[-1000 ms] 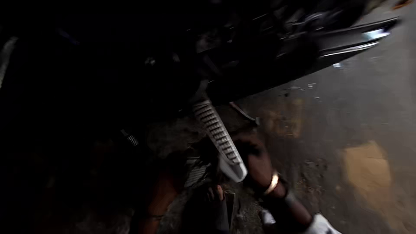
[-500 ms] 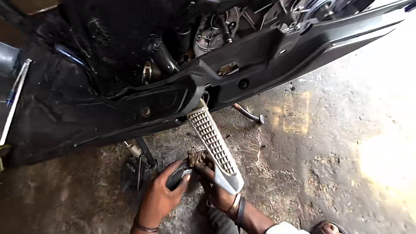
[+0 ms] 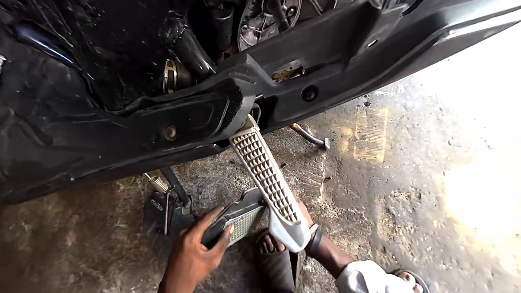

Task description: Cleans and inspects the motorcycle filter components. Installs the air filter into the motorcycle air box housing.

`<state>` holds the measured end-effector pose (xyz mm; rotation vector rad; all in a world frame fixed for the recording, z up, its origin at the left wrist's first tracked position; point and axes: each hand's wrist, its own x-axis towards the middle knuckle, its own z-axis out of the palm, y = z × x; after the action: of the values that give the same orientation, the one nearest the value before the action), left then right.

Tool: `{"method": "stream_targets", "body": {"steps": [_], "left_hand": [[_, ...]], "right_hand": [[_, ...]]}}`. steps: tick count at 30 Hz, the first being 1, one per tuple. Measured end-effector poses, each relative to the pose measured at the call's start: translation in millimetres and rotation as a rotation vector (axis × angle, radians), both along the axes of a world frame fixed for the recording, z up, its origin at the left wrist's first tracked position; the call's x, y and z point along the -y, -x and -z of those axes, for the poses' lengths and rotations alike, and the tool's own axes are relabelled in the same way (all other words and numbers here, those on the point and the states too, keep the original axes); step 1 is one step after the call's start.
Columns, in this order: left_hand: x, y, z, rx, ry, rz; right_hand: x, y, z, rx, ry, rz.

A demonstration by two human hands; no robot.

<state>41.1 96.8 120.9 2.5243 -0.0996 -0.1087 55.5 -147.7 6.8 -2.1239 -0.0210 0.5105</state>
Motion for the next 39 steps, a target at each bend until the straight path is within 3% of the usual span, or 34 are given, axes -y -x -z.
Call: {"method": "stream_targets", "body": {"steps": [3,8,13,17,19,22,26,29,32,35,39], "left_hand": [[8,1,-5,0.01,-0.03,-0.001],[32,1,-15,0.021,-0.141,-0.006],[36,-6,-15,-0.012,-0.173,-0.048],[27,-10,-9,-0.045,-0.162,-0.069],[26,-13,-10,-0.045,-0.164,-0.057],[23,-12,-9,-0.065,-0.151,-0.071],[15,-11,-5,-0.076,-0.109,-0.091],[17,-9,-6,-0.054,-0.122,-0.084],[27,-7,-12,-0.024,-0.162,-0.069],[31,-2,-12,0.014,-0.184,-0.061],[34,2,-16,-0.01,-0.219,-0.035]], "right_hand": [[-10,-8,-19,-0.047,0.069,-0.032],[-12,-7,-47,0.067,0.148,-0.154],[1,-1,-22,0.238,0.079,-0.155],[25,-17,-10,-0.174,0.174,-0.375],[38,-28,-6,-0.149,0.171,-0.312],[60,-45,-1,0.13,0.221,-0.07],[74,-72,-28,0.213,0.093,0.053],[54,-66,-48,0.188,-0.005,-0.071],[13,-37,-51,0.034,0.096,-0.234],[-9,-16,-53,-0.103,0.097,-0.169],[-16,-11,-62,0.075,-0.052,-0.098]]}}
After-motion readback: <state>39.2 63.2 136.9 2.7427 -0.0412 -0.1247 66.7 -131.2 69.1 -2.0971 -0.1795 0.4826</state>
